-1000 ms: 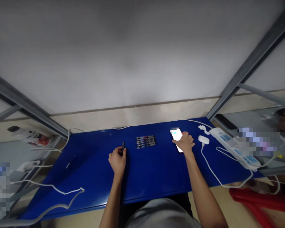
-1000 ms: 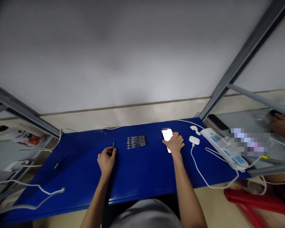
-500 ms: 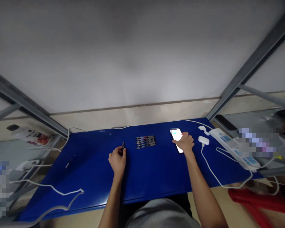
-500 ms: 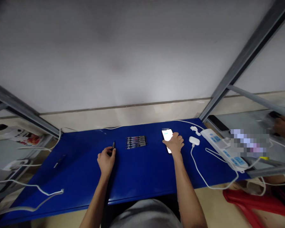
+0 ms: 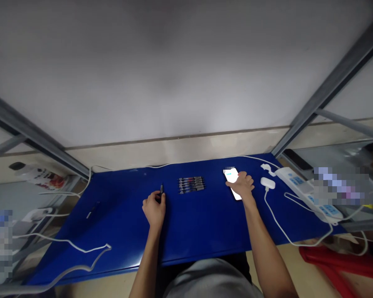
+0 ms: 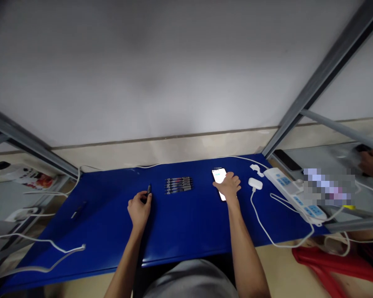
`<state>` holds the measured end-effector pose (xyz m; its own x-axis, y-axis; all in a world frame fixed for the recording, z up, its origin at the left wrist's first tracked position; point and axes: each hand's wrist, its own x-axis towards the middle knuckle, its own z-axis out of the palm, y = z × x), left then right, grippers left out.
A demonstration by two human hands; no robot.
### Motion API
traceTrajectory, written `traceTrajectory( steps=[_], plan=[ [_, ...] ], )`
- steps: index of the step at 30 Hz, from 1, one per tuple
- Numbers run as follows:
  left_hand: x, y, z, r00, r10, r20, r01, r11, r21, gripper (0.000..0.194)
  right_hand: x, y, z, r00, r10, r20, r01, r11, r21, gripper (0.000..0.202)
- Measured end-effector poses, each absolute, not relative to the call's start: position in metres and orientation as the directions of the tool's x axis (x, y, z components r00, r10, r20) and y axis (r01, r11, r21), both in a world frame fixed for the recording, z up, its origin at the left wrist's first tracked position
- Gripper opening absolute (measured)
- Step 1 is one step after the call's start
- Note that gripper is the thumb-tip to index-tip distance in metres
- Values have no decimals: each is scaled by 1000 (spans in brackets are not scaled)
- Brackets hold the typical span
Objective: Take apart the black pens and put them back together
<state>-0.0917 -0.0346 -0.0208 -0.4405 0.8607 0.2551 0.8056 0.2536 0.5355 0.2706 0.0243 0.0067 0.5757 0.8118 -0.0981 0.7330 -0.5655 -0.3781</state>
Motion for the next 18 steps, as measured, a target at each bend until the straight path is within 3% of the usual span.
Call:
traceTrajectory(
  steps=[5, 12, 18],
  plan=[
    [-91, -35, -21, -434, 859, 273, 811, 241, 532, 29, 271, 18, 9, 560, 824, -83, 747, -545, -380, 67],
    [-91, -35, -21, -447, 856, 261, 800, 252, 545, 28, 268, 10, 13, 577, 812, -84, 755, -570, -323, 92],
    [-89, -35, -18, -443, 855, 271, 805, 246, 541, 30, 266, 4, 9, 606, 791, -81, 745, -601, -289, 89]
  ],
)
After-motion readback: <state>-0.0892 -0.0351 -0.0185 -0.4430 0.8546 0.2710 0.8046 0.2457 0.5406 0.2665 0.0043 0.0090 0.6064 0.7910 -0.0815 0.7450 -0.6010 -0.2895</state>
